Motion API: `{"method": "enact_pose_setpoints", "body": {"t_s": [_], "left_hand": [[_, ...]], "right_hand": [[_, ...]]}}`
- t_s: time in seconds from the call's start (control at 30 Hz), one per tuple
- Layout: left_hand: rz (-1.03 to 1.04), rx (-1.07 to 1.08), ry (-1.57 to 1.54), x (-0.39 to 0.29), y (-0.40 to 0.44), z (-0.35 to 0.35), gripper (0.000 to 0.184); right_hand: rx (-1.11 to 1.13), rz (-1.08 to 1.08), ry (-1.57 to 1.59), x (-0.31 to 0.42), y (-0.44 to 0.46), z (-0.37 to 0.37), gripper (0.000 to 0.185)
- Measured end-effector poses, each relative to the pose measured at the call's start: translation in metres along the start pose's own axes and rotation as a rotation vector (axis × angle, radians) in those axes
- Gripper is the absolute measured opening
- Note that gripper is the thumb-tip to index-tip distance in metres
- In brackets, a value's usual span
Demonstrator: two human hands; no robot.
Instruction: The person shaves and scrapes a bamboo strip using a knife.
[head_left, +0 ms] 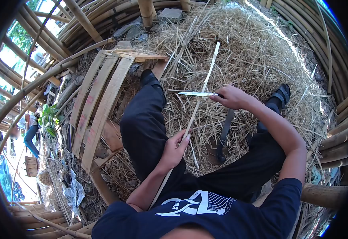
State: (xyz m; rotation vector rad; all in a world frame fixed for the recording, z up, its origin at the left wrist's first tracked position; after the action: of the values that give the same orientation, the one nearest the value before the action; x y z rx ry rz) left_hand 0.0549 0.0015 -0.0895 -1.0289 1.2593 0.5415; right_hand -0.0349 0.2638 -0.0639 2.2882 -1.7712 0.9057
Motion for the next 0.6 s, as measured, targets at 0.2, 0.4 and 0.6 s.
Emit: {"method": "enact_pose_setpoints", "body": {"t_s": [0.2, 0.4, 0.6], "left_hand": [[-0.112, 0.075, -0.132, -0.008, -0.004, 0.003, 0.031], [-0.103, 0.075, -0.152, -0.01, -0.004, 0.003, 0.03], [-0.116, 0.085, -0.216, -0.011, -0.007, 0.004, 0.028]], "right_hand": [[0.009, -0.075, 0.038, 0.007, -0.001, 0.001, 0.055], [-0.004, -0.157, -0.029, 0.015, -0.003, 0.004, 0.062], [-0.089, 0.015, -0.194, -0.024, 0.003, -0.007, 0.066]]}}
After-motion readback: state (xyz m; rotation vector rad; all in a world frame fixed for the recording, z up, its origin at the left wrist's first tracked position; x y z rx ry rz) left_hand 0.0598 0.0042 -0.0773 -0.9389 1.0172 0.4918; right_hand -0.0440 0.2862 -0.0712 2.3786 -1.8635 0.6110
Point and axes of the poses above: each hand's wrist, its own y-axis towards the middle knuckle, its own z-axis out of the palm, x = y × z, the point moved 4 cm from there along y, towards the middle knuckle, and after that the axes turned 4 degrees about y, right-handed, at the moved point
